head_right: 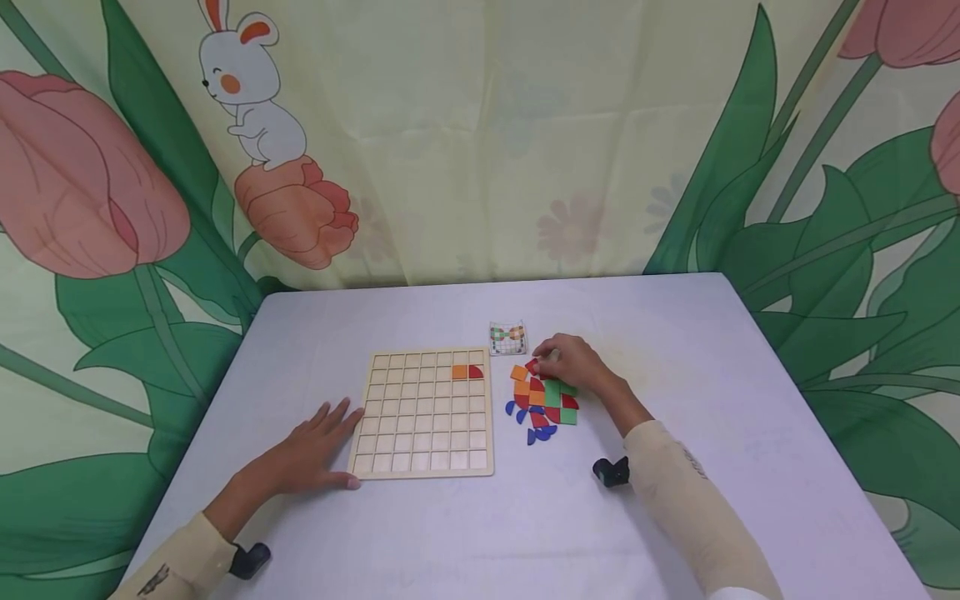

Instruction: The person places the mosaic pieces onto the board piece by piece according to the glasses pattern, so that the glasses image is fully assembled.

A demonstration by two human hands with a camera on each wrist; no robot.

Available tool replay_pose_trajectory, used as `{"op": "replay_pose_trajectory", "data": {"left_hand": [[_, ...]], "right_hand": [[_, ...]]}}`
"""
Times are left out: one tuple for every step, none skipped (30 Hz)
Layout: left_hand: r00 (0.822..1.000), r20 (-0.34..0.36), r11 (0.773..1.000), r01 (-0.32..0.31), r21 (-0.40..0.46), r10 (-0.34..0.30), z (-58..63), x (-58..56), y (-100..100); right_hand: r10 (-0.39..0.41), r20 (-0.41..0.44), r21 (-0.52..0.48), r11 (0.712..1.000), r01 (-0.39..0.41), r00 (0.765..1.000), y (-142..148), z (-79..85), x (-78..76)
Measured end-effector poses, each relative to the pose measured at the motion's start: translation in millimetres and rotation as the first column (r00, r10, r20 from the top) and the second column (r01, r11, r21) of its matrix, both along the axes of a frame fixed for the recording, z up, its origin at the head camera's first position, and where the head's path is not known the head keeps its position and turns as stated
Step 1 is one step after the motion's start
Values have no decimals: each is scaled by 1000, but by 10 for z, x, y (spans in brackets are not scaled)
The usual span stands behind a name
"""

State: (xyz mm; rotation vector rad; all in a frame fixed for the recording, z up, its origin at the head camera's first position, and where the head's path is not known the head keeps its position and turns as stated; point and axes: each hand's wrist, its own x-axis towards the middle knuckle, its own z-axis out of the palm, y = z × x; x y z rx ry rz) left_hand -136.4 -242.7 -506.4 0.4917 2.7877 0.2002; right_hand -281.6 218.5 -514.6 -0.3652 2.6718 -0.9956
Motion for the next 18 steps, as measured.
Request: {"op": "replay_pose_trajectory", "data": {"left_hand": [[1000, -1, 1000, 1, 2, -1, 1, 2, -1], [1000, -1, 1000, 2, 0, -2, 2, 1, -1], [1000, -1, 1000, 4, -1, -4, 0, 2, -2], [1000, -2, 1000, 5, -2, -5, -4, 0, -4], [1000, -2, 1000, 5, -3, -5, -6, -2, -6], [1000, -2, 1000, 7, -5, -7, -9, -4, -8], [1000, -1, 1000, 8, -6, -8, -11, -6, -9], [1000, 1, 1000, 8, -8, -8, -11, -8, -11], [1000, 3, 1000, 8, -6, -8, -10, -9, -12], [1000, 5, 1000, 7, -3, -7, -7, -10, -12], [1000, 8, 1000, 7, 1, -7, -3, -10, -12], [1000, 9, 1000, 6, 3, -6, 0, -8, -13], [1000, 9, 1000, 6, 5, -6, 2, -8, -14], [1000, 8, 1000, 6, 6, -6, 3, -8, -15], [1000, 8, 1000, 6, 7, -6, 3, -8, -16], [1000, 7, 1000, 7, 7, -7, 2, -8, -16], [1000, 5, 1000, 8, 5, -8, 0, -9, -17], [1000, 3, 1000, 9, 2, -9, -3, -9, -17]], "right_hand": [[-2, -1, 6, 1000, 2, 1000, -8, 3, 1], [1, -4, 16, 1000, -1, 1000, -16, 9, 3], [0, -3, 21, 1000, 1, 1000, -26, 18, 4], [4, -4, 30, 1000, -4, 1000, -36, 27, 3], [5, -1, 36, 999, -5, 1000, -46, 36, 1], [6, 4, 43, 999, -6, 1000, -56, 48, 0], [8, 10, 51, 999, -8, 1000, -64, 55, -4], [14, 13, 62, 998, -15, 1000, -70, 60, -8], [19, 19, 71, 997, -20, 1000, -76, 62, -12], [22, 23, 80, 996, -24, 999, -81, 64, -18], [27, 26, 90, 996, -29, 999, -85, 66, -23], [28, 30, 98, 995, -31, 999, -89, 67, -29], [28, 32, 107, 994, -32, 999, -91, 66, -35], [28, 32, 117, 993, -32, 999, -93, 68, -38], [25, 32, 126, 992, -29, 999, -97, 70, -42], [14, 36, 133, 991, -19, 999, -101, 73, -48], [10, 38, 142, 990, -15, 999, -102, 76, -50], [1, 40, 150, 989, -7, 999, -105, 79, -53]]}}
